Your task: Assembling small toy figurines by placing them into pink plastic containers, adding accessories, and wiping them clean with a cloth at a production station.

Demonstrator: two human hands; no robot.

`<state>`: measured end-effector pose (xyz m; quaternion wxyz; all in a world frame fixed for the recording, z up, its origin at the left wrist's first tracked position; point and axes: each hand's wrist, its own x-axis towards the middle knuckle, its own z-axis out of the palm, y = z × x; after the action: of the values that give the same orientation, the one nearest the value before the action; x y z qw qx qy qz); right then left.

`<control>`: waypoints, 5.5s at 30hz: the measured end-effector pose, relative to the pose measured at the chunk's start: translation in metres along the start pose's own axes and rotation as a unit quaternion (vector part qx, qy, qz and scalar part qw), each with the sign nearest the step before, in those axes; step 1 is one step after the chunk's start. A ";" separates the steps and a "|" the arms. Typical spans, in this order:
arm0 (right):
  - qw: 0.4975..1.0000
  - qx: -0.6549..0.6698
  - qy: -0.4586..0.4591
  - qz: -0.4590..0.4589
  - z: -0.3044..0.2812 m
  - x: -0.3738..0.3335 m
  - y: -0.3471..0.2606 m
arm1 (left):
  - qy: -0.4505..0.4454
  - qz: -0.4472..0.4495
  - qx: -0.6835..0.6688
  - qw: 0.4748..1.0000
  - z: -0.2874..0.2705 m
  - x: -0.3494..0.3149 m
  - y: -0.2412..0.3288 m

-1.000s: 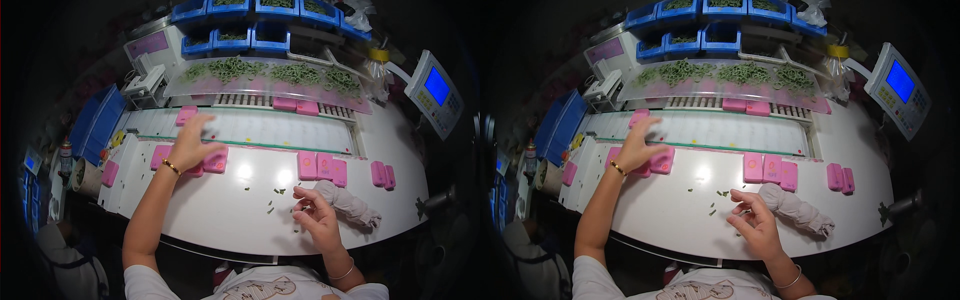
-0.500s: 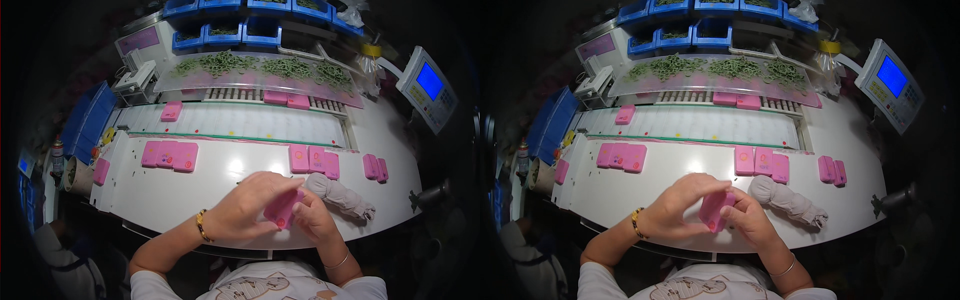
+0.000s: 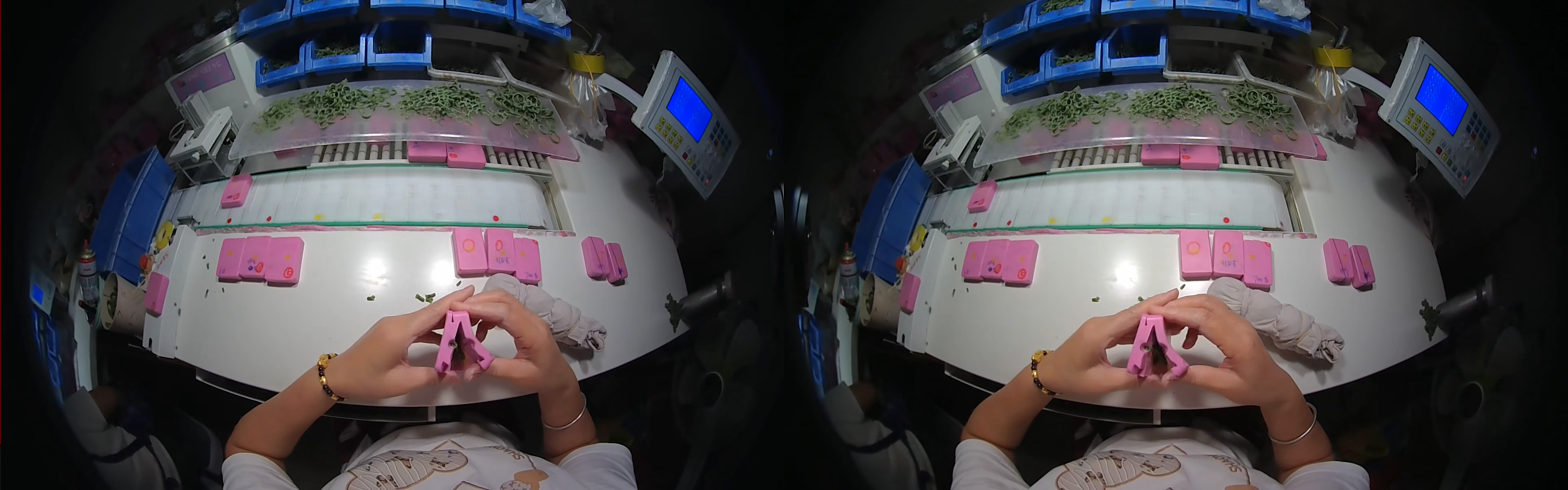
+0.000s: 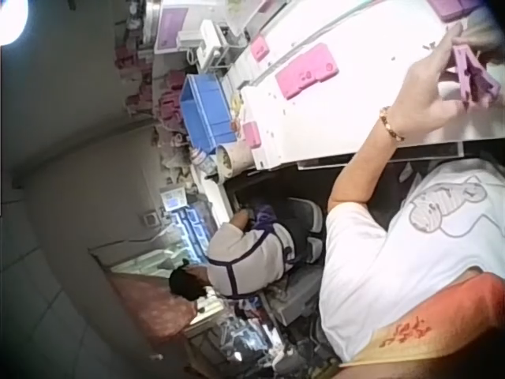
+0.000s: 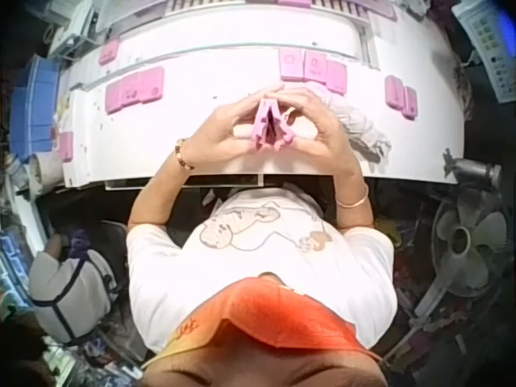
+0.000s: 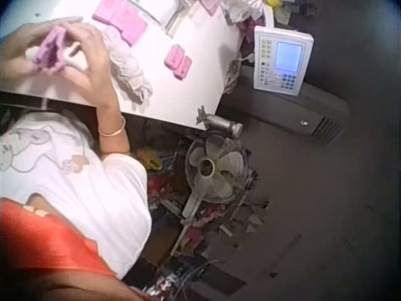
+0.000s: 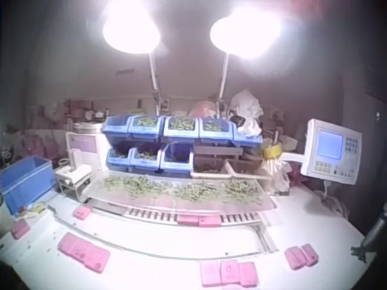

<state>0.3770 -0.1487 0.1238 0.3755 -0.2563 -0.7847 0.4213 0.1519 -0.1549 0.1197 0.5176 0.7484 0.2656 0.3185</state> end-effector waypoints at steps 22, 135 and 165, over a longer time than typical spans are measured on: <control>0.925 0.272 0.231 0.127 0.027 0.007 0.003 | 0.270 0.119 -0.177 0.939 0.045 0.015 -0.025; 0.946 0.187 0.198 0.178 0.004 -0.011 0.011 | -0.199 -0.396 -0.038 0.896 -0.049 0.079 0.004; 0.879 -0.459 -0.083 0.104 -0.042 -0.030 0.001 | 0.227 -0.189 -0.565 0.770 0.001 0.025 -0.035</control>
<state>0.4286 -0.1502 0.1268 0.1032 -0.4439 -0.8873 0.0707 0.1668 -0.1256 0.0913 0.8215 0.1614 0.2840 0.4674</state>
